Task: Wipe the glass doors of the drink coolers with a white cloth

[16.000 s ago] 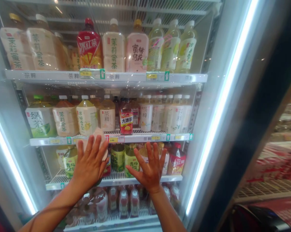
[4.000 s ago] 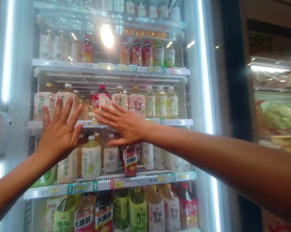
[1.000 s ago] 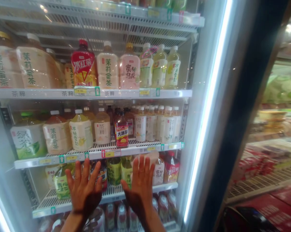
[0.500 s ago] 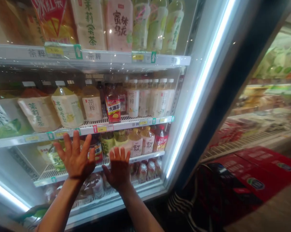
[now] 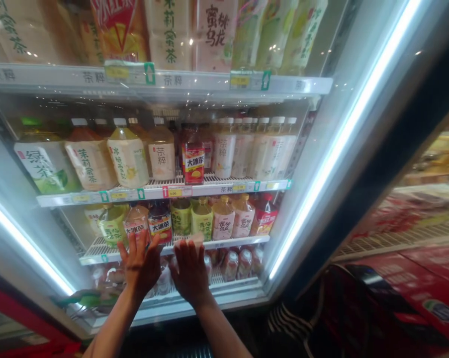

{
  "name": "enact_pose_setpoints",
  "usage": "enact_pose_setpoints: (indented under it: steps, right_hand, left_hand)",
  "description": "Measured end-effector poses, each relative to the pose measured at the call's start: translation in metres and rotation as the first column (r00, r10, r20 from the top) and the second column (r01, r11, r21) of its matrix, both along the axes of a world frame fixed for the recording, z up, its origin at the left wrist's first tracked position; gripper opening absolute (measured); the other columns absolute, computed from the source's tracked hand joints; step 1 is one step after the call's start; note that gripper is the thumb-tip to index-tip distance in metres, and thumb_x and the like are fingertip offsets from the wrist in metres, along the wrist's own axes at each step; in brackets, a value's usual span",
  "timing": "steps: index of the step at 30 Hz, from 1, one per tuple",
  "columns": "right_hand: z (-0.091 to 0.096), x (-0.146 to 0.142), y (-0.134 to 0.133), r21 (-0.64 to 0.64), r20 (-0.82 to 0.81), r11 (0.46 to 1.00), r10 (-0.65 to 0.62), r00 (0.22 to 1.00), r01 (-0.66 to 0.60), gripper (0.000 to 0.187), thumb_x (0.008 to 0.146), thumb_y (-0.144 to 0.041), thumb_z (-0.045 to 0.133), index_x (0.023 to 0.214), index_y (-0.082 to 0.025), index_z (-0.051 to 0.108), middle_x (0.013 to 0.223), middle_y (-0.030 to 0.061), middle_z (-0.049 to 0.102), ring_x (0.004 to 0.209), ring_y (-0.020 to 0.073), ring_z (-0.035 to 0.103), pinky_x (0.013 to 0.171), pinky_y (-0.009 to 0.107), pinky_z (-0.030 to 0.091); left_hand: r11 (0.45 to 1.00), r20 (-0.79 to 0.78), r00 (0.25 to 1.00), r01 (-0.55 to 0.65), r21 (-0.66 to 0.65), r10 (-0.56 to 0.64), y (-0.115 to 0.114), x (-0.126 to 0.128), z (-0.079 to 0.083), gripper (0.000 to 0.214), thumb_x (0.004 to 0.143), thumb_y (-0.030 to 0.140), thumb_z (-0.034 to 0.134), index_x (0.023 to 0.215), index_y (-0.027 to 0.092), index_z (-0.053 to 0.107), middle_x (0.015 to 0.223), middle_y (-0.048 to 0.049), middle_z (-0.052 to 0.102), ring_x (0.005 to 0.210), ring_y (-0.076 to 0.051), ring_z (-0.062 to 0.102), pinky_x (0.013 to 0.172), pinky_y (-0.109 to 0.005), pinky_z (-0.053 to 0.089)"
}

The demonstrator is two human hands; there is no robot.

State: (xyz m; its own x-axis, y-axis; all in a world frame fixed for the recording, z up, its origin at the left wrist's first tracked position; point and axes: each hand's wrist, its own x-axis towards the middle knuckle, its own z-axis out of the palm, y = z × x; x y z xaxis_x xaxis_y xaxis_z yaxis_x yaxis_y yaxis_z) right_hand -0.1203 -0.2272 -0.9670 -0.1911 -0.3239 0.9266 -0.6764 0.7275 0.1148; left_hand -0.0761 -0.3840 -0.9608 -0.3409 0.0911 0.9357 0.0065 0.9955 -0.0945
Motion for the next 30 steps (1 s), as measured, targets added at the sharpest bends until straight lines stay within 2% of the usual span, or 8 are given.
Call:
enact_pose_setpoints:
  steps: [5,8,11,16,20,23,28,30]
  right_hand:
    - [0.028,-0.012,-0.007,0.027,0.137,0.997,-0.072,0.988,0.069,0.066,0.101,-0.039,0.046,0.158,-0.009,0.033,0.164,0.0207,0.032,0.157,0.0372,0.018,0.124,0.067,0.018]
    - [0.003,-0.001,-0.006,0.059,0.069,0.998,-0.015,0.998,0.011,0.067,0.101,-0.031,0.042,0.162,-0.011,0.021,0.166,0.0171,0.029,0.159,0.0306,0.013,0.127,0.059,0.018]
    - [-0.014,0.008,-0.006,0.065,0.015,0.998,0.026,1.0,-0.026,0.069,0.102,-0.027,0.036,0.163,-0.008,0.008,0.172,0.0142,0.01,0.16,0.0263,0.002,0.13,0.051,0.012]
    - [0.023,0.001,-0.01,0.086,0.128,0.994,0.049,0.991,-0.06,0.079,0.103,-0.053,0.031,0.162,-0.003,0.013,0.17,0.0208,0.015,0.159,0.0365,0.006,0.126,0.061,0.019]
    - [-0.015,0.005,-0.004,0.094,0.092,0.991,0.086,0.992,-0.095,0.079,0.104,-0.054,0.025,0.162,-0.003,0.01,0.17,0.0204,0.013,0.159,0.0347,0.005,0.127,0.059,0.015]
    - [-0.036,0.004,-0.003,0.096,0.066,0.989,0.104,0.992,-0.11,0.078,0.103,-0.053,0.035,0.163,-0.008,0.013,0.168,0.0182,0.025,0.159,0.0314,0.009,0.127,0.058,0.017]
    - [0.016,-0.004,-0.019,0.054,0.128,0.994,0.087,0.988,-0.095,0.088,0.1,-0.066,0.027,0.163,-0.006,0.013,0.165,0.0237,0.029,0.156,0.0413,0.018,0.12,0.068,0.025]
    - [0.015,0.002,-0.023,0.072,0.105,0.992,0.093,0.99,-0.101,0.09,0.099,-0.068,0.024,0.162,-0.004,0.014,0.164,0.0232,0.031,0.157,0.0396,0.017,0.121,0.064,0.025]
  left_hand:
    - [1.0,0.041,0.999,0.0,-0.009,0.0,-0.009,0.002,-0.023,0.073,0.088,0.017,0.062,0.156,0.034,0.037,0.161,-0.0072,0.043,0.159,-0.028,0.012,0.129,-0.059,0.0]
    - [1.0,0.041,0.999,-0.003,-0.01,0.004,-0.009,0.001,-0.026,0.073,0.09,0.016,0.059,0.156,0.034,0.035,0.161,-0.0075,0.042,0.159,-0.028,0.01,0.129,-0.061,0.001]
    - [1.0,0.049,0.999,-0.003,-0.008,0.003,-0.007,0.002,-0.023,0.074,0.09,0.015,0.058,0.157,0.033,0.033,0.16,-0.0077,0.044,0.16,-0.027,0.007,0.129,-0.059,0.0]
    - [1.0,0.057,0.998,0.012,-0.004,-0.012,-0.007,0.003,-0.022,0.074,0.09,0.016,0.058,0.158,0.032,0.033,0.162,-0.0081,0.041,0.16,-0.025,0.001,0.129,-0.056,-0.007]
    - [1.0,0.055,0.998,0.007,0.009,-0.008,-0.005,0.004,-0.022,0.073,0.09,0.012,0.057,0.157,0.031,0.035,0.162,-0.0069,0.041,0.16,-0.027,0.006,0.13,-0.056,-0.003]
    - [1.0,0.037,0.999,0.001,0.017,-0.002,-0.001,0.006,-0.02,0.074,0.09,0.013,0.057,0.158,0.031,0.032,0.162,-0.0069,0.041,0.16,-0.026,0.009,0.131,-0.055,-0.001]
    - [1.0,0.014,1.0,0.004,-0.005,-0.004,-0.003,0.018,-0.017,0.079,0.091,0.013,0.056,0.16,0.033,0.024,0.168,-0.0035,0.027,0.159,-0.026,0.013,0.132,-0.053,0.003]
    - [1.0,-0.015,1.0,-0.015,0.017,0.015,-0.013,0.026,-0.012,0.085,0.089,0.011,0.058,0.162,0.031,0.018,0.171,-0.0057,0.014,0.159,-0.029,0.009,0.131,-0.057,0.004]
